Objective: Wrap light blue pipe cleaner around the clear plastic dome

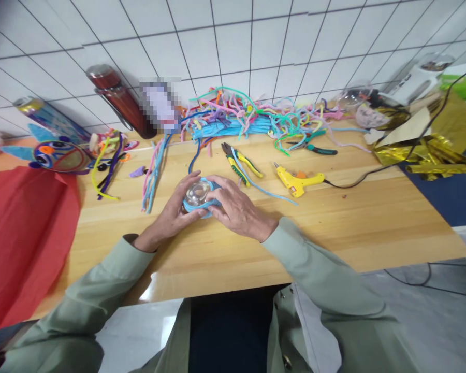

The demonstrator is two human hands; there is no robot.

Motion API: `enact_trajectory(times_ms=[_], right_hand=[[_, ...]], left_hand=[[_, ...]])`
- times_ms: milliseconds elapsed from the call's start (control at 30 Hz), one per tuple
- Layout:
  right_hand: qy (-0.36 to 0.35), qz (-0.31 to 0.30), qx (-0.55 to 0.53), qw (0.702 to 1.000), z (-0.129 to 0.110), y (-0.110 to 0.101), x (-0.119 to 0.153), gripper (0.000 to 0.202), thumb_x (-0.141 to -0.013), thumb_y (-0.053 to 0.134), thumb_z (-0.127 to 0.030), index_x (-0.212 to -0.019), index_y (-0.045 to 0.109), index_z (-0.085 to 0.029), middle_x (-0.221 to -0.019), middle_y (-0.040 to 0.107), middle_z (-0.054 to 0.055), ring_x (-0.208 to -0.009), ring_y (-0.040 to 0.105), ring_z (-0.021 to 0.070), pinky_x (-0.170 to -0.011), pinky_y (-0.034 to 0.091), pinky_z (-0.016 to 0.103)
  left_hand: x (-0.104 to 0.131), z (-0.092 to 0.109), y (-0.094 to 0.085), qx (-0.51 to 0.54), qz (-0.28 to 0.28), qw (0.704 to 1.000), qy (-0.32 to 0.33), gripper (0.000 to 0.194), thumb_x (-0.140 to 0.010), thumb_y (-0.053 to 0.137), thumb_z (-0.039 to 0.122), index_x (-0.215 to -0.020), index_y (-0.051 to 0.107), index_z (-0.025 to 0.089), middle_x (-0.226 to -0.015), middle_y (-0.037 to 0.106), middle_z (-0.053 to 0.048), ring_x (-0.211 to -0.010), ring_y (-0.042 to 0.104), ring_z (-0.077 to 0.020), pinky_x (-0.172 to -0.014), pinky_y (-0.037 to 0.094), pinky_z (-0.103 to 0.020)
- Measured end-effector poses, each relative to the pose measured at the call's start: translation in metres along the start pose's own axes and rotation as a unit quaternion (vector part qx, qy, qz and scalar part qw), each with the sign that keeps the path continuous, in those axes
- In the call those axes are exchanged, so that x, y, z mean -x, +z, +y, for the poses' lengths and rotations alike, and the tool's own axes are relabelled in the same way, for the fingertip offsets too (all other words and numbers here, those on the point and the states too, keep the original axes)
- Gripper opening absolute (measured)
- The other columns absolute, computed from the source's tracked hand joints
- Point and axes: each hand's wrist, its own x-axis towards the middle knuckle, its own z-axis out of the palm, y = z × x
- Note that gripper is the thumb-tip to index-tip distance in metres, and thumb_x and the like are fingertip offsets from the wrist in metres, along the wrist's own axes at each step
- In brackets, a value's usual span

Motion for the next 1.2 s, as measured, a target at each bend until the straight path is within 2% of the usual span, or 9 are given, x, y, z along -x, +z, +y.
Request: enact_trajectory(times_ms=[200,433,567,800,1033,1200], right_hand=[[0.016,0.017,-0.033,0.999,0.005,0.001,0.0,0.042,-0.106,0.067,-0.032,-0.142,0.045,-0.026,-0.155,0.055,0.021,-0.153,0.053,0.0328,-0.121,0.052,0.064],[0.02,0.008,-0.049,0.999,0.008,0.001,0.001,0.051,-0.105,0.068,-0.034,-0.149,0.043,-0.029,-0.157,0.055,0.019,-0.154,0.052,0.0343,-0.122,0.051,0.066],[0.0,0.001,-0.023,1.0,0.006,0.0,0.001,0.045,-0.106,0.065,-0.028,-0.147,0.047,-0.029,-0.16,0.052,0.018,-0.154,0.051,0.0335,-0.122,0.05,0.064],[-0.011,-0.019,0.018,1.0,-0.003,-0.003,-0.002,0.026,-0.104,0.061,-0.018,-0.127,0.058,-0.029,-0.16,0.051,0.016,-0.152,0.051,0.0334,-0.118,0.053,0.064],[-0.017,-0.02,0.03,0.999,-0.007,-0.005,-0.004,0.021,-0.103,0.057,-0.013,-0.12,0.056,-0.025,-0.159,0.049,0.021,-0.152,0.052,0.0334,-0.117,0.054,0.062],[0.006,-0.039,0.025,0.999,-0.01,-0.008,-0.003,0.02,-0.104,0.054,-0.014,-0.119,0.054,-0.026,-0.163,0.046,0.02,-0.154,0.049,0.0341,-0.118,0.052,0.065]], left_hand=[[-0.001,0.003,-0.003,0.015,0.0,1.0,-0.016,0.076,-0.101,0.072,0.056,-0.165,0.041,0.028,-0.17,0.045,-0.019,-0.161,0.044,-0.0378,-0.132,0.04,-0.063],[-0.001,-0.004,-0.006,0.024,-0.011,1.0,-0.008,0.077,-0.101,0.07,0.059,-0.165,0.04,0.029,-0.168,0.046,-0.019,-0.159,0.046,-0.0384,-0.131,0.04,-0.064],[-0.001,-0.003,-0.007,0.016,-0.022,1.0,-0.016,0.078,-0.101,0.071,0.059,-0.166,0.039,0.03,-0.17,0.044,-0.019,-0.161,0.044,-0.0391,-0.132,0.039,-0.066],[-0.003,0.003,-0.007,0.002,-0.025,1.0,-0.016,0.078,-0.102,0.07,0.059,-0.167,0.039,0.029,-0.169,0.046,-0.019,-0.159,0.046,-0.0378,-0.131,0.04,-0.063],[-0.004,0.002,-0.006,0.004,-0.02,1.0,-0.017,0.08,-0.099,0.073,0.059,-0.166,0.042,0.028,-0.169,0.048,-0.02,-0.158,0.048,-0.0377,-0.131,0.041,-0.062],[-0.006,0.006,-0.007,-0.006,-0.026,1.0,-0.002,0.08,-0.1,0.074,0.056,-0.166,0.041,0.027,-0.167,0.049,-0.02,-0.159,0.048,-0.0372,-0.132,0.041,-0.061]])
